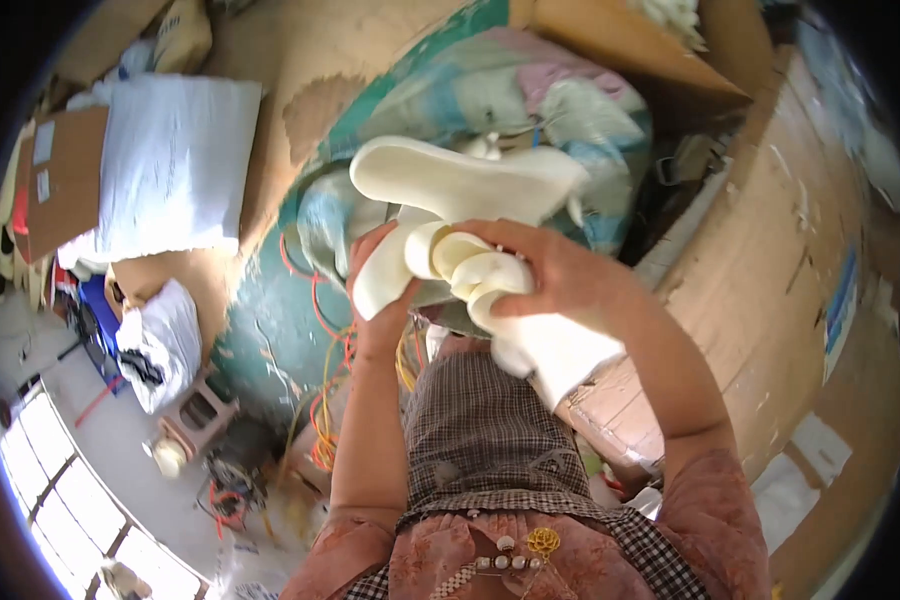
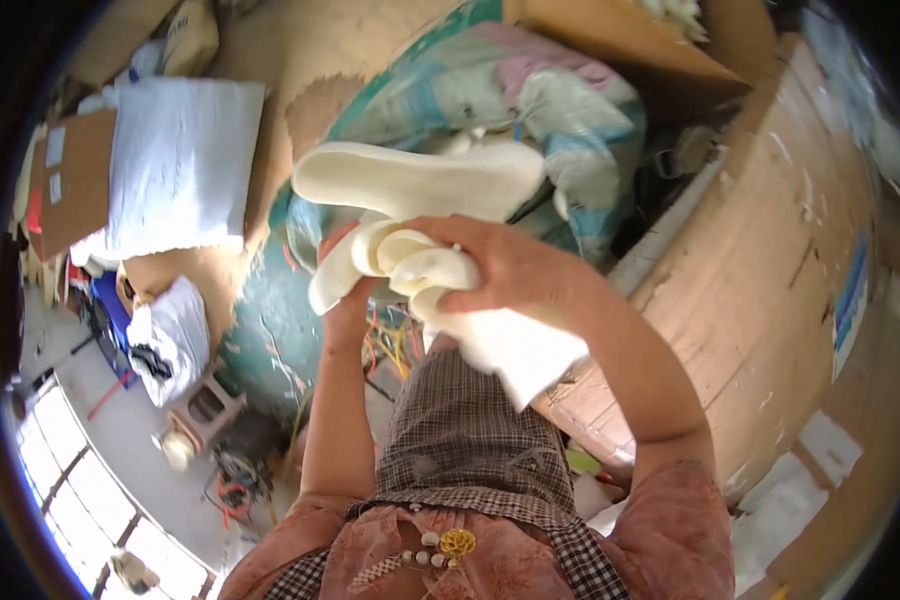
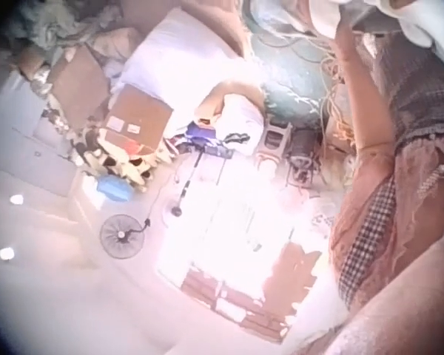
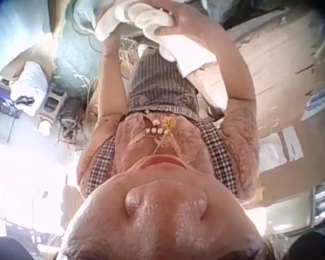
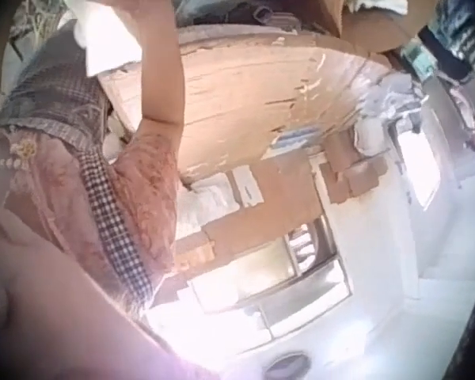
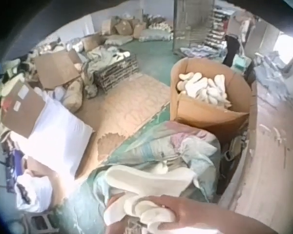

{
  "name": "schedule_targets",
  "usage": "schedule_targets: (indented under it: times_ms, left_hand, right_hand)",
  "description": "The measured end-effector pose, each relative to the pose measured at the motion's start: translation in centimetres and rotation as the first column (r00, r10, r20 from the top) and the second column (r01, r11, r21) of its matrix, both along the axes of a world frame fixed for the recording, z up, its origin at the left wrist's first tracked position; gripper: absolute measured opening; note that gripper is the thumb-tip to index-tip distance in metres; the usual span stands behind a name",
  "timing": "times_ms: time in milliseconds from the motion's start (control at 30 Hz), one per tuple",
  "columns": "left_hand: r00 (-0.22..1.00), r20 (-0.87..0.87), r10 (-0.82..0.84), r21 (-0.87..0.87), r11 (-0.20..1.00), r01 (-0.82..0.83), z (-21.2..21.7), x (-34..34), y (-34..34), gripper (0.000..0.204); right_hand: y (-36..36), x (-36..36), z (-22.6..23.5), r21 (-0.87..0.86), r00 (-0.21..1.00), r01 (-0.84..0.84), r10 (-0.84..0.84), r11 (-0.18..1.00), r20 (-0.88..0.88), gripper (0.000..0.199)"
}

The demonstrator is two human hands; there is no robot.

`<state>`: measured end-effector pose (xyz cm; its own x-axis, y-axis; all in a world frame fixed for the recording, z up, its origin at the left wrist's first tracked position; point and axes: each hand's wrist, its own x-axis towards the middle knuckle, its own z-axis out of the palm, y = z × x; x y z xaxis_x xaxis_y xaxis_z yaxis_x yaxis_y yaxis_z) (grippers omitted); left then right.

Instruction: Sorting foam components and applying spray adhesive at a workbench.

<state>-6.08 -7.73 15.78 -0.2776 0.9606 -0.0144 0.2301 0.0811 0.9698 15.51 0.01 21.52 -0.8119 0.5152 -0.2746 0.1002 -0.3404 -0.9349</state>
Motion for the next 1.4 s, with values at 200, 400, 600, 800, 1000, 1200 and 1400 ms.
schedule_targets:
  times_ms: [200,400,600,800,1000,1200,1400]
  left_hand:
    - [0.902,-0.129,-0.413,0.339,0.836,0.431,10.1,2.2,1.1,0.042]
    - [0.430,0.434,-0.792,0.280,0.572,0.771,16.8,17.6,-2.8,0.040]
    - [-0.052,0.414,-0.909,0.232,0.050,0.972,24.8,35.0,-14.0,0.039]
    - [-0.511,0.384,-0.769,0.282,-0.429,0.858,25.8,51.3,-29.8,0.042]
    - [-0.648,0.311,-0.695,-0.014,-0.685,0.728,24.4,64.4,-49.3,0.045]
    - [-0.517,0.210,-0.830,-0.233,-0.556,0.798,18.9,70.7,-57.9,0.082]
    - [-0.583,0.281,-0.762,-0.219,-0.643,0.734,17.9,69.6,-57.4,0.081]
  right_hand:
    - [-11.3,1.6,11.1,0.440,0.863,0.488,-0.493,0.754,-0.112,0.081]
    - [-27.0,9.5,16.3,0.730,0.443,0.608,-0.896,0.313,0.016,0.077]
    - [-43.9,17.3,20.7,0.744,-0.078,0.664,-0.996,-0.080,-0.037,0.077]
    - [-58.5,23.1,22.7,0.850,-0.538,0.438,-0.843,-0.293,-0.013,0.081]
    - [-72.8,28.9,16.9,0.664,-0.769,0.336,-0.602,-0.668,-0.217,0.083]
    - [-77.1,32.7,14.1,0.634,-0.781,0.441,-0.620,-0.635,-0.078,0.079]
    - [-79.4,37.5,13.9,0.554,-0.908,0.416,-0.357,-0.721,0.217,0.074]
